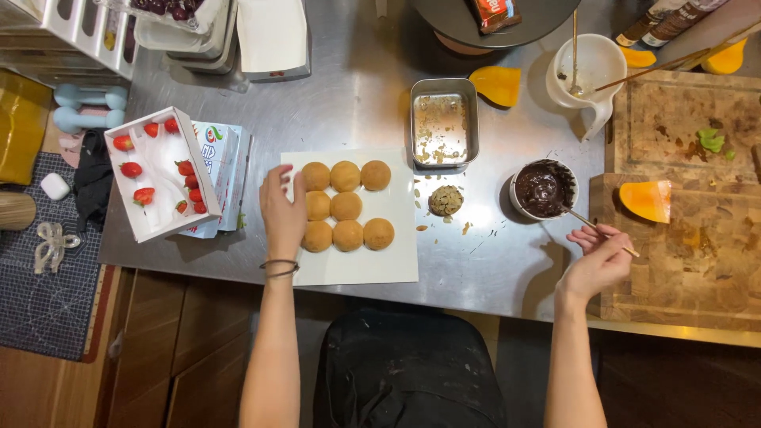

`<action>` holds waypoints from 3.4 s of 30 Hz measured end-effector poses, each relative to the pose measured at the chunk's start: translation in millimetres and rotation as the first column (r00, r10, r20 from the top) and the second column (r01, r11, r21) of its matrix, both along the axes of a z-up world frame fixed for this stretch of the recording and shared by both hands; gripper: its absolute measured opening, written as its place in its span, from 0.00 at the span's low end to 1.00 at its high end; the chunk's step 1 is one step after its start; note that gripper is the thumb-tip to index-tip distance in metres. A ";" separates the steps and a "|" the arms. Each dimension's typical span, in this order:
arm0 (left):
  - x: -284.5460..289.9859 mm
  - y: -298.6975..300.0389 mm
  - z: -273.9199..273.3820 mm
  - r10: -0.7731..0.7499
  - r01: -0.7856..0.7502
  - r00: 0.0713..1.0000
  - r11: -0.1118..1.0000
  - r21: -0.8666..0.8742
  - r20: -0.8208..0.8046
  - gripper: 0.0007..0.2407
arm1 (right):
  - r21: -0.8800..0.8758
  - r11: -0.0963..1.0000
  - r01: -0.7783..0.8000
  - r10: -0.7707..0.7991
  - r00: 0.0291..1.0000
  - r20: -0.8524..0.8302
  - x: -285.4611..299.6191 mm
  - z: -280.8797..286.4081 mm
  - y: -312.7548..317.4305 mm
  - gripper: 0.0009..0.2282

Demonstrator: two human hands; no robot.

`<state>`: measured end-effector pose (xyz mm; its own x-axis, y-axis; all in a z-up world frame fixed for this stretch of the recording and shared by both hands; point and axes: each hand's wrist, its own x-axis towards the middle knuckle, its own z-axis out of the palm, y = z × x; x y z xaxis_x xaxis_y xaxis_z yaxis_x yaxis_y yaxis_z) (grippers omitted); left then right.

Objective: Decorate and prepare small cakes or buns with chocolate spread and crumbled toppings.

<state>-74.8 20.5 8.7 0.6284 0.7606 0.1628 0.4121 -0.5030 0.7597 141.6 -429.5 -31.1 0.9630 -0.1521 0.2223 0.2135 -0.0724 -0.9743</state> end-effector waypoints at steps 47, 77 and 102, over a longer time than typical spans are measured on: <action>-84.7 33.8 -18.1 0.312 0.330 0.813 0.448 -0.831 0.491 0.20 | -0.685 0.567 -0.458 0.795 0.522 0.309 -188.8 38.7 290.6 0.04; -30.6 -8.4 -5.5 -0.006 0.015 0.999 0.984 -0.176 0.052 0.16 | 0.514 0.848 0.130 -0.028 0.979 -0.201 -40.5 47.9 37.5 0.17; 28.4 -61.9 5.6 -0.041 0.268 0.864 0.881 0.390 -0.502 0.29 | 0.533 0.820 0.207 0.018 0.922 -0.386 22.3 -67.1 -32.8 0.17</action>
<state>-46.4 -41.4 14.3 0.8162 0.5678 0.1069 0.5451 -0.8180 0.1836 164.0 -462.3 -98.2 0.9292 -0.2348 -0.2852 -0.1355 0.5016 -0.8544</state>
